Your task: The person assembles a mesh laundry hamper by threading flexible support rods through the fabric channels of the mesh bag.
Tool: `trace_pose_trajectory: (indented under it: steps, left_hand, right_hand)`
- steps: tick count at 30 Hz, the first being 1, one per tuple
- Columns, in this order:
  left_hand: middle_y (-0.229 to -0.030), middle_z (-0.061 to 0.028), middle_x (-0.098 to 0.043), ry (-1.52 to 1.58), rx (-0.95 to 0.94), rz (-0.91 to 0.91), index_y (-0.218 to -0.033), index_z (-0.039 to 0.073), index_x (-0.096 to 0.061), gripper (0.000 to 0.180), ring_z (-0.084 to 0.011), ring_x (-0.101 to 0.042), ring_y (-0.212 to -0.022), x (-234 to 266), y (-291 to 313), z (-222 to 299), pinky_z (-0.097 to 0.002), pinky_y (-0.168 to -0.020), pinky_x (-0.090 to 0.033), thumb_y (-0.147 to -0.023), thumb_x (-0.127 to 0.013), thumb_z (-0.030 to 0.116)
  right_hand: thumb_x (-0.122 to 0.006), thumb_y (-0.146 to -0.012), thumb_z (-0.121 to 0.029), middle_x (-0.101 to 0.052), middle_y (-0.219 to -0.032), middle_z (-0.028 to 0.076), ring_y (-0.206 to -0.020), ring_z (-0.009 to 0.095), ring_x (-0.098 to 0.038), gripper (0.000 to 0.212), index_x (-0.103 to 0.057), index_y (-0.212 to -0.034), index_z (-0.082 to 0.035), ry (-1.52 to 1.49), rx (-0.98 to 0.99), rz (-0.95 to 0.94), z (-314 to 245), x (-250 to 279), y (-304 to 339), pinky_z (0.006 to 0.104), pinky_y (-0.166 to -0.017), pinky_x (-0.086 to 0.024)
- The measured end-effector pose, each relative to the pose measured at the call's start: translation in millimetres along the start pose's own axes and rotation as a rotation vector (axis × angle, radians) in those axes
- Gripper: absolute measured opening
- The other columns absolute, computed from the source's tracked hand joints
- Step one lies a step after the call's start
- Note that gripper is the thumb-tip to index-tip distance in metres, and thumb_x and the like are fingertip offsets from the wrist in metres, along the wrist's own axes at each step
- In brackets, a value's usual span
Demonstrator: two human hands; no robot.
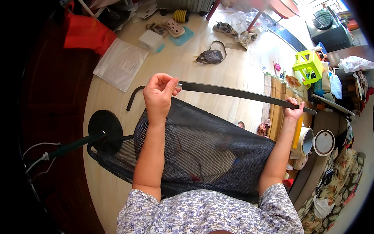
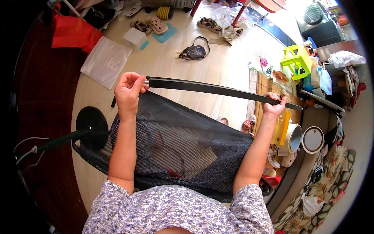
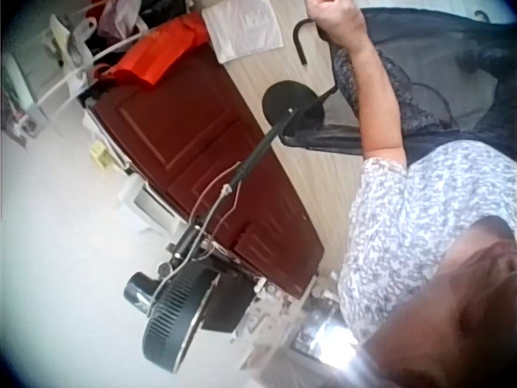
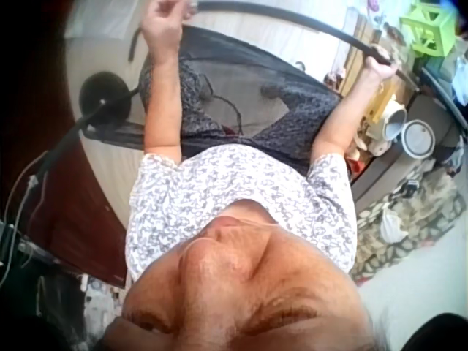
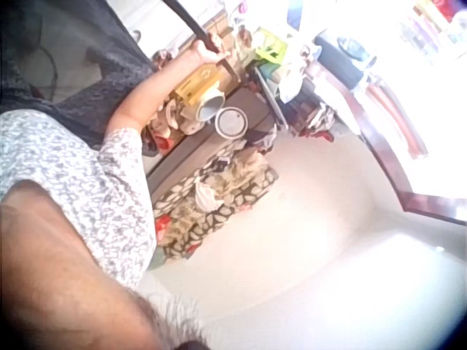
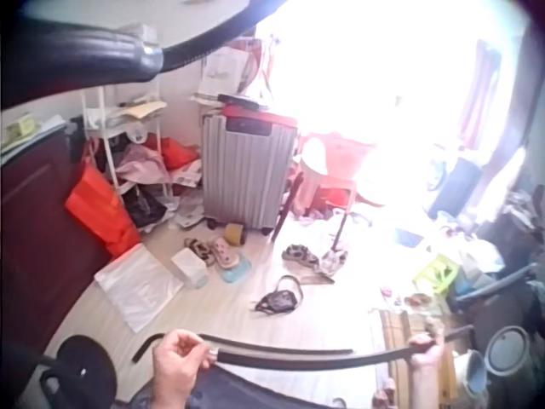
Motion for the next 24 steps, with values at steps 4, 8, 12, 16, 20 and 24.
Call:
trace_pose_trajectory:
  steps: [4,8,12,16,20,24]
  left_hand:
    - [-0.065,0.0006,-0.055,-0.168,0.065,0.062,-0.084,0.001,-0.056,0.012,-0.0049,-0.051,-0.055,8.9,0.8,0.4,-0.0194,-0.054,-0.047,-0.082,-0.064,0.010]
    - [-0.071,-0.0006,-0.056,0.033,0.083,-0.116,-0.088,0.001,-0.058,0.012,-0.0053,-0.053,-0.059,-3.6,-1.3,-11.9,-0.0190,-0.057,-0.046,-0.083,-0.061,0.011]
    - [-0.079,-0.0031,-0.058,0.077,0.076,-0.237,-0.093,0.000,-0.058,0.011,-0.0064,-0.054,-0.066,-16.3,0.9,-12.0,-0.0192,-0.060,-0.046,-0.084,-0.059,0.006]
    - [-0.083,-0.0066,-0.061,0.073,0.107,-0.103,-0.094,-0.003,-0.058,0.013,-0.0081,-0.056,-0.065,-6.1,-2.9,-14.8,-0.0201,-0.061,-0.048,-0.083,-0.059,0.003]
    - [-0.077,-0.0077,-0.063,-0.061,0.080,-0.021,-0.092,-0.005,-0.058,0.013,-0.0092,-0.058,-0.061,2.6,-1.7,-10.5,-0.0198,-0.057,-0.047,-0.083,-0.059,0.005]
    - [-0.073,-0.0056,-0.062,-0.136,0.083,0.032,-0.090,-0.004,-0.060,0.014,-0.0081,-0.057,-0.059,6.2,1.2,-4.4,-0.0198,-0.056,-0.046,-0.083,-0.060,0.009]
  right_hand:
    - [-0.053,-0.081,-0.042,-0.034,-0.053,-0.001,-0.049,0.013,-0.038,0.042,-0.036,-0.061,-0.010,-0.009,-0.022,0.010,5.8,-1.9,1.3,0.0271,-0.049,-0.034]
    - [-0.053,-0.082,-0.043,-0.034,-0.053,-0.001,-0.049,0.013,-0.038,0.042,-0.036,-0.061,-0.010,-0.001,-0.004,0.006,0.7,0.6,-1.0,0.0273,-0.049,-0.034]
    - [-0.052,-0.082,-0.043,-0.034,-0.052,-0.001,-0.049,0.013,-0.037,0.042,-0.036,-0.061,-0.010,0.010,0.002,-0.009,-2.8,0.9,-3.1,0.0272,-0.049,-0.034]
    - [-0.053,-0.081,-0.043,-0.034,-0.052,-0.001,-0.049,0.013,-0.037,0.043,-0.036,-0.061,-0.010,0.023,0.015,0.004,-4.1,0.0,-0.8,0.0274,-0.049,-0.034]
    - [-0.053,-0.081,-0.043,-0.034,-0.052,-0.001,-0.050,0.013,-0.037,0.042,-0.037,-0.061,-0.010,0.020,0.003,0.023,3.6,-1.7,1.5,0.0274,-0.049,-0.035]
    - [-0.055,-0.080,-0.043,-0.035,-0.052,-0.001,-0.050,0.013,-0.038,0.042,-0.038,-0.063,-0.010,-0.014,-0.022,-0.018,14.1,-11.6,7.5,0.0272,-0.050,-0.035]
Point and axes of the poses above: each hand's wrist, its own y-axis away from the middle knuckle, its own x-axis out of the back of the hand, z = x × y, the point moved 10 cm from there along -y, towards the middle knuckle
